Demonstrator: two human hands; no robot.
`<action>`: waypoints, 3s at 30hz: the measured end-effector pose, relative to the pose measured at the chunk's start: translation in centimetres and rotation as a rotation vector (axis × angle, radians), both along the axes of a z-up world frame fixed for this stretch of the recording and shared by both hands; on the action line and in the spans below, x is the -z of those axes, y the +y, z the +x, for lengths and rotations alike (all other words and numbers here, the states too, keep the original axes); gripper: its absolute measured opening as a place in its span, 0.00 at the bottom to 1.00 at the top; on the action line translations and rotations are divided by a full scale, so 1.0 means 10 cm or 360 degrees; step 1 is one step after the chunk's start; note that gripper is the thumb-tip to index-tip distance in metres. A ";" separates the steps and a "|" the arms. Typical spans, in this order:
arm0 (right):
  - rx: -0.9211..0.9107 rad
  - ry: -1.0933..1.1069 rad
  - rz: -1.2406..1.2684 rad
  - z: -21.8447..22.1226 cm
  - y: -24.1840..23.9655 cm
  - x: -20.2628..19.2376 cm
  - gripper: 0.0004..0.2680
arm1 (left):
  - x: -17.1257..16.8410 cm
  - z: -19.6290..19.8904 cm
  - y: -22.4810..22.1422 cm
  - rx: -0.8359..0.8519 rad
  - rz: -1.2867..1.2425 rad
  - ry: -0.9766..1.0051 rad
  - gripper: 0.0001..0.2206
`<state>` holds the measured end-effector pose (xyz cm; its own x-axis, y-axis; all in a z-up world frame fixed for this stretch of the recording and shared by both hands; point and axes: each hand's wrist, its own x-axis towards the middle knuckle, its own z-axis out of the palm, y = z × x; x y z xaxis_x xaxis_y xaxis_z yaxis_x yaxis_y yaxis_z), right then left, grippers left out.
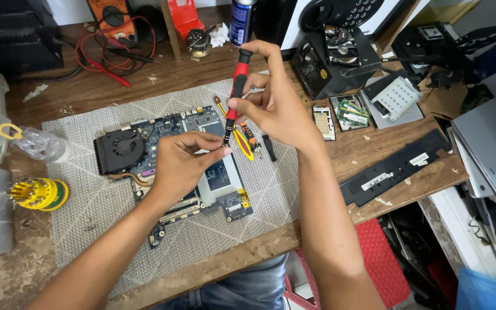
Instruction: Disassembling a laptop motherboard by removing screws and components using a screwdriver
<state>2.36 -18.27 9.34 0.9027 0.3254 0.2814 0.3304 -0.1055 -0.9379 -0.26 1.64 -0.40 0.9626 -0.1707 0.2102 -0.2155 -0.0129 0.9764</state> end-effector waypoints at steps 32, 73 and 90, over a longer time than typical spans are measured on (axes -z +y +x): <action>0.0159 -0.0045 0.0833 -0.11 1.00 0.67 0.30 | 0.15 -0.43 0.96 -0.0392 -0.0439 0.0168 0.10; 0.0248 -0.0834 0.0507 -0.36 1.05 0.66 0.30 | -0.12 -0.57 0.98 -0.0341 -0.0619 0.0120 0.07; 0.0379 -0.0605 0.0569 -0.33 1.04 0.80 0.34 | -0.08 -0.54 0.99 -0.0366 -0.0576 0.0056 0.07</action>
<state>-0.95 -7.89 1.38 0.7533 -0.0495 0.6558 0.6574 0.0835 -0.7489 -5.69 11.55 0.42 0.9746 0.1280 0.1837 -0.2137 0.2878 0.9335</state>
